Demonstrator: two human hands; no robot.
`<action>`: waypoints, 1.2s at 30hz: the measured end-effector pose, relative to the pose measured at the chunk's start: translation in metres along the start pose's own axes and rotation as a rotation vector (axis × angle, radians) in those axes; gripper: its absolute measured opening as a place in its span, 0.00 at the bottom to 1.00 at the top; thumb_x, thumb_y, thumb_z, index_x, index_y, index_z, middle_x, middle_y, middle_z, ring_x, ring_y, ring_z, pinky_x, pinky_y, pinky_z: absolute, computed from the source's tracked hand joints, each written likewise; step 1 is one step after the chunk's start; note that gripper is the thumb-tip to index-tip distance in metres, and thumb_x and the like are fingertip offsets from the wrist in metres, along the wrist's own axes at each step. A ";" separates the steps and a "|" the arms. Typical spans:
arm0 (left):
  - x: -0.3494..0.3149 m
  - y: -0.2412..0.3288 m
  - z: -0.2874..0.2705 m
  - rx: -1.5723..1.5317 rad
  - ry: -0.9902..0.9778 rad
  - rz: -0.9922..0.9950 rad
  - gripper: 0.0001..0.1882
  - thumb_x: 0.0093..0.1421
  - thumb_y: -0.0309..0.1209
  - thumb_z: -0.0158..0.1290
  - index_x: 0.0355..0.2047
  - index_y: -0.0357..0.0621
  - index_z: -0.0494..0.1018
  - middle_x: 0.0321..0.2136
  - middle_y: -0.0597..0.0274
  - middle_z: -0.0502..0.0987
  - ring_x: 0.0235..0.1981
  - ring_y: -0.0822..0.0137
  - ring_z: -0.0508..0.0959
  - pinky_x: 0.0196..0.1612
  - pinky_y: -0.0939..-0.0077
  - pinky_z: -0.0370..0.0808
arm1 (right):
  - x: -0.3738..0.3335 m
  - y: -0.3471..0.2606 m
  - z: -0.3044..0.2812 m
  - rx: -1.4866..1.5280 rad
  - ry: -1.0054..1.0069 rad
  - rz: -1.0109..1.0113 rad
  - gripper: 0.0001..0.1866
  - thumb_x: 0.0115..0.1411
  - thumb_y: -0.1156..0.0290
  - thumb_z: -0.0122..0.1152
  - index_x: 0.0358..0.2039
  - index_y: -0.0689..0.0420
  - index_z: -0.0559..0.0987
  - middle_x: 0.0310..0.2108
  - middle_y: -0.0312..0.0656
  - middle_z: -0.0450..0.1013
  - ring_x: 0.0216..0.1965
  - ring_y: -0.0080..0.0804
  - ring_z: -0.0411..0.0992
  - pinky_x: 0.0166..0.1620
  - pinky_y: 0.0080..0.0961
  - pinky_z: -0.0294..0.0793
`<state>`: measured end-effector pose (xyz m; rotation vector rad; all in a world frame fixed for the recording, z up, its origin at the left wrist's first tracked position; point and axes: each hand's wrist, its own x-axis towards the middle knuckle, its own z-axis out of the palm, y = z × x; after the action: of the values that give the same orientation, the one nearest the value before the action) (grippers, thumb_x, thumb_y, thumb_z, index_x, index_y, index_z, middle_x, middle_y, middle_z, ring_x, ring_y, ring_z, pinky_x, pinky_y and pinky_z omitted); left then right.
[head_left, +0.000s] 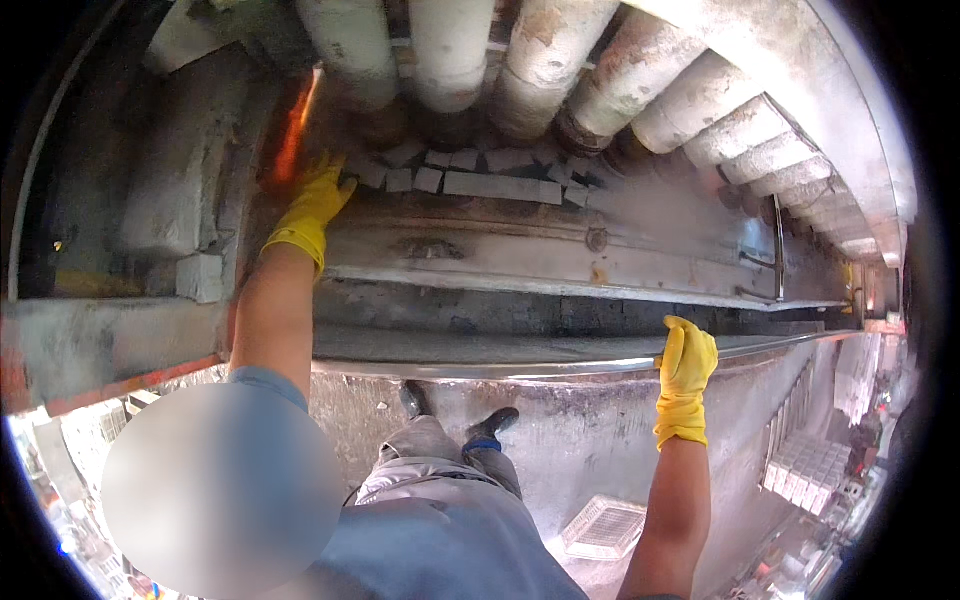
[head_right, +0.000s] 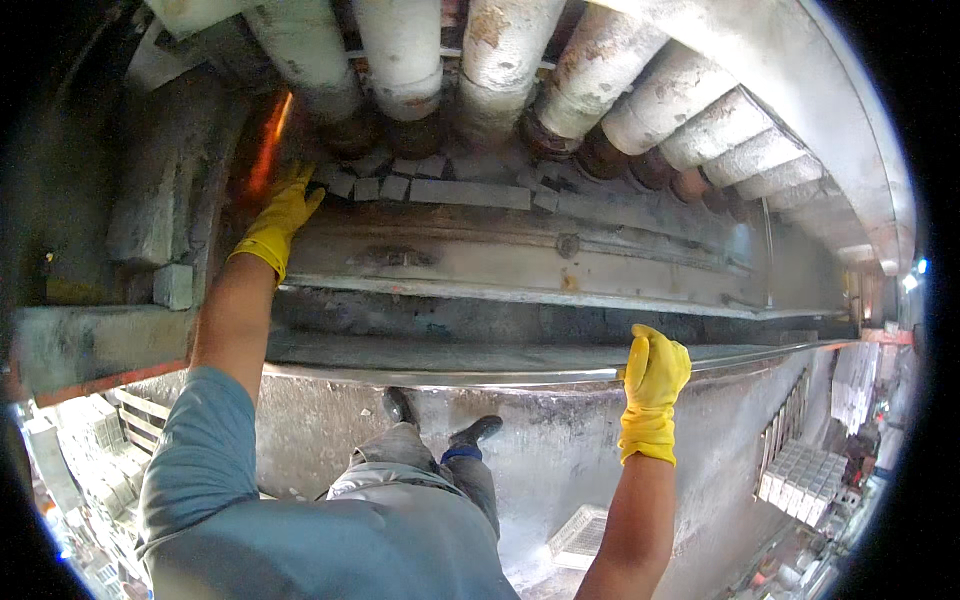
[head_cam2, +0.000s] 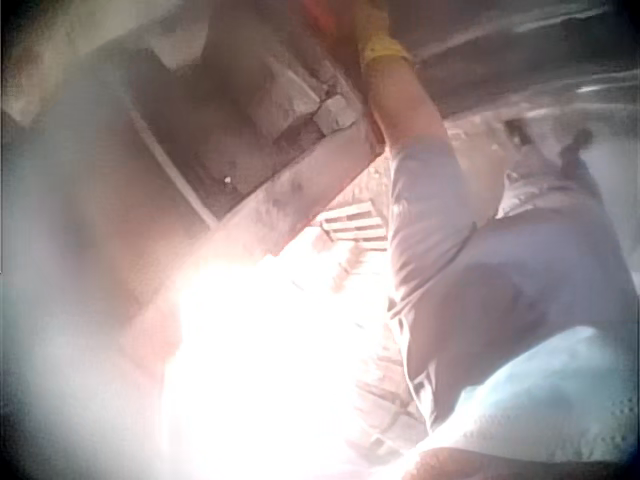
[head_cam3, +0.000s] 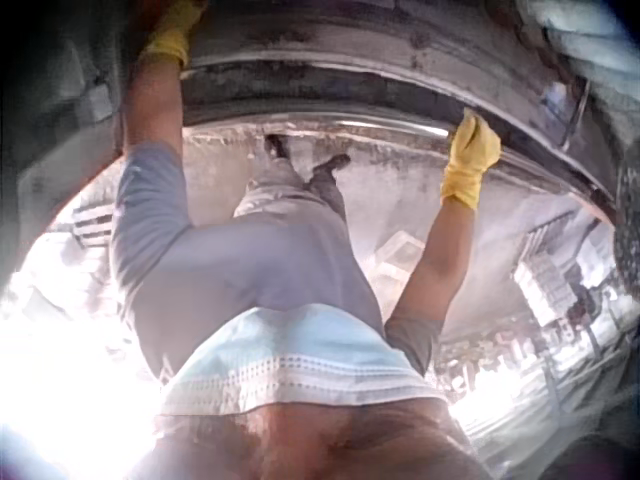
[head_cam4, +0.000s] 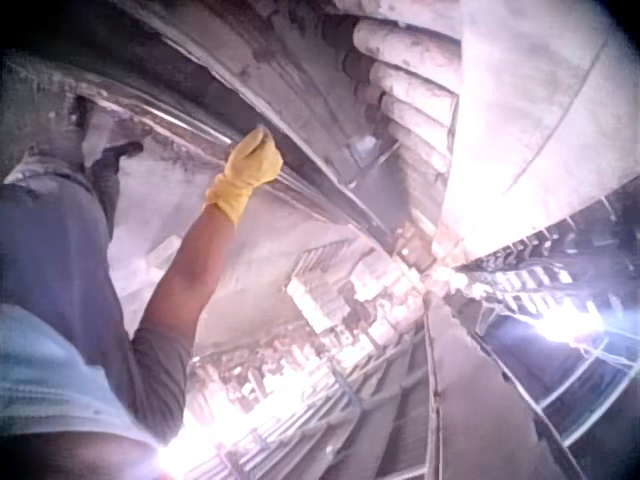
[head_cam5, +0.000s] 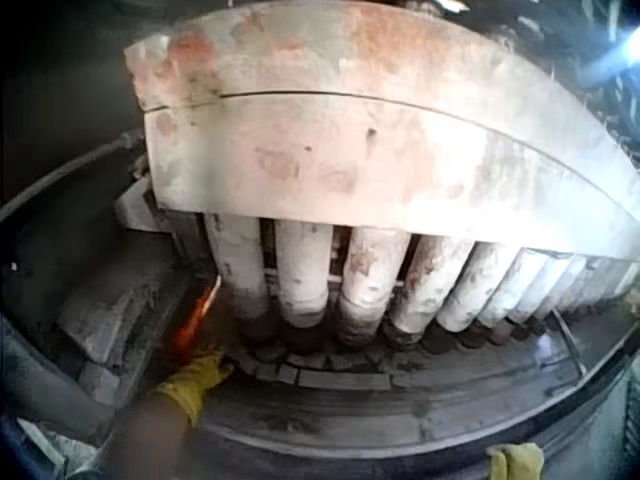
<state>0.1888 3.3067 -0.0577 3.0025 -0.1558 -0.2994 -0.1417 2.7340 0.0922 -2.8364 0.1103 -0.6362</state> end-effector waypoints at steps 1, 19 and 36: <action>0.007 0.002 -0.001 0.030 -0.022 0.004 0.41 0.69 0.53 0.54 0.77 0.52 0.56 0.79 0.51 0.50 0.77 0.41 0.53 0.77 0.48 0.54 | 0.000 0.000 -0.001 -0.004 -0.014 0.015 0.16 0.71 0.57 0.56 0.37 0.53 0.87 0.21 0.35 0.79 0.28 0.40 0.76 0.40 0.39 0.74; -0.078 0.048 0.005 0.132 -0.366 0.041 0.60 0.60 0.65 0.59 0.80 0.46 0.44 0.79 0.38 0.39 0.79 0.37 0.43 0.79 0.49 0.48 | -0.042 0.008 -0.003 -0.015 0.050 -0.016 0.16 0.71 0.58 0.56 0.38 0.53 0.87 0.21 0.37 0.79 0.26 0.42 0.77 0.38 0.39 0.74; -0.288 0.032 -0.068 -0.335 -0.107 -0.050 0.26 0.65 0.53 0.61 0.50 0.44 0.82 0.42 0.47 0.86 0.47 0.49 0.84 0.51 0.57 0.78 | -0.062 0.112 -0.018 -0.032 0.115 -0.106 0.17 0.69 0.55 0.59 0.31 0.53 0.83 0.24 0.49 0.77 0.26 0.56 0.75 0.33 0.51 0.72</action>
<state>-0.0810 3.3153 0.0675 2.6623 -0.0354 -0.4431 -0.2083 2.6292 0.0555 -2.8508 -0.0102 -0.8279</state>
